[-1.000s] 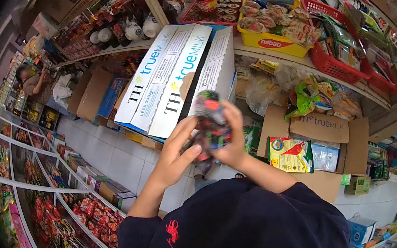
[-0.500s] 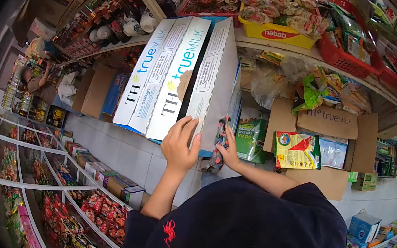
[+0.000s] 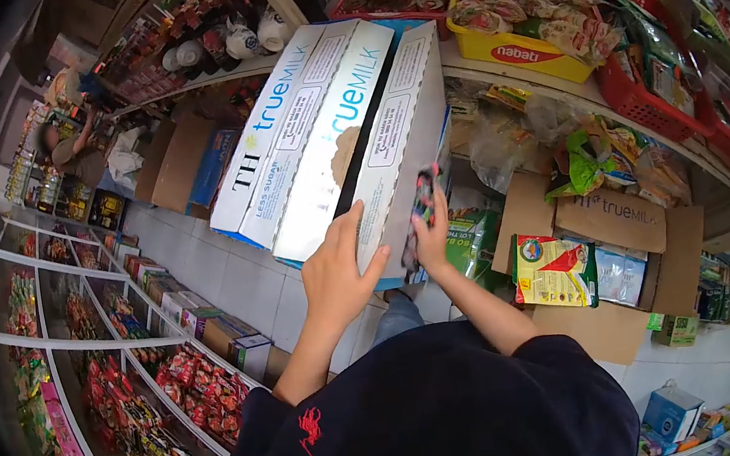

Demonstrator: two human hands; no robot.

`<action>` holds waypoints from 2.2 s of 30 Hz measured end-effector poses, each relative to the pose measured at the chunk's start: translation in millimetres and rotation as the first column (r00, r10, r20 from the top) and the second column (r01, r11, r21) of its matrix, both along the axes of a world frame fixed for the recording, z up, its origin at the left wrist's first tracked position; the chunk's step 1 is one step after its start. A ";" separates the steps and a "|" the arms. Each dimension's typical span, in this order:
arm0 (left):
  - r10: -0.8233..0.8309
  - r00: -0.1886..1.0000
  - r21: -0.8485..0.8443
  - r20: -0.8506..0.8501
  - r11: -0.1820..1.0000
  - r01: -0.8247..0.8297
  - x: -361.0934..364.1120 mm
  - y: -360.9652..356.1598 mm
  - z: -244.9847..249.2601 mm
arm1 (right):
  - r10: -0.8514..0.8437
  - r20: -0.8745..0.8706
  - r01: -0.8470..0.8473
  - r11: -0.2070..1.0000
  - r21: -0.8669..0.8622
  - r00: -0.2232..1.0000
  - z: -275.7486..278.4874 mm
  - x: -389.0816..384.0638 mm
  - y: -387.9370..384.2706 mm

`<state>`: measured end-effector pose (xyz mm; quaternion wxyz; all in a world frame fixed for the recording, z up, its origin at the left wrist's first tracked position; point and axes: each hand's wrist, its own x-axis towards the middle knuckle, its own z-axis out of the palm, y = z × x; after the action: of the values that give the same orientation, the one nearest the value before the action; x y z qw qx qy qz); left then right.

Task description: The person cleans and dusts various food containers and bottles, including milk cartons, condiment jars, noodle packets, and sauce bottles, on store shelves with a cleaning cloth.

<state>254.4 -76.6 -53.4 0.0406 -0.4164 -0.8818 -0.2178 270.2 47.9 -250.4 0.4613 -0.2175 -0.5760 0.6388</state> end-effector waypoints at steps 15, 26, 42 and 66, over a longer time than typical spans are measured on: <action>-0.008 1.000 -0.039 0.008 0.999 0.009 -2.9 -0.6 -1.3 | -0.087 0.008 0.087 0.985 -0.148 0.996 43.3 -61.4 81.7; -0.021 1.000 -0.002 -0.002 1.000 0.021 -6.1 2.4 0.4 | -0.161 -0.194 0.219 0.919 0.328 0.968 114.4 -90.2 132.4; -0.051 0.999 0.015 -0.009 0.999 0.052 -2.8 3.6 -3.6 | 0.073 0.376 -0.071 0.997 -0.018 0.924 -78.9 -15.5 49.8; -0.990 0.068 0.573 0.123 0.127 0.810 16.4 -49.9 -35.6 | -0.414 0.440 0.457 0.890 0.008 0.797 20.2 184.1 -145.4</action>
<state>270.8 -126.5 -89.0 -0.2539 -0.7936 -0.3303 -0.4434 454.2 -97.5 -230.2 0.4459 -0.5018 -0.5656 0.4790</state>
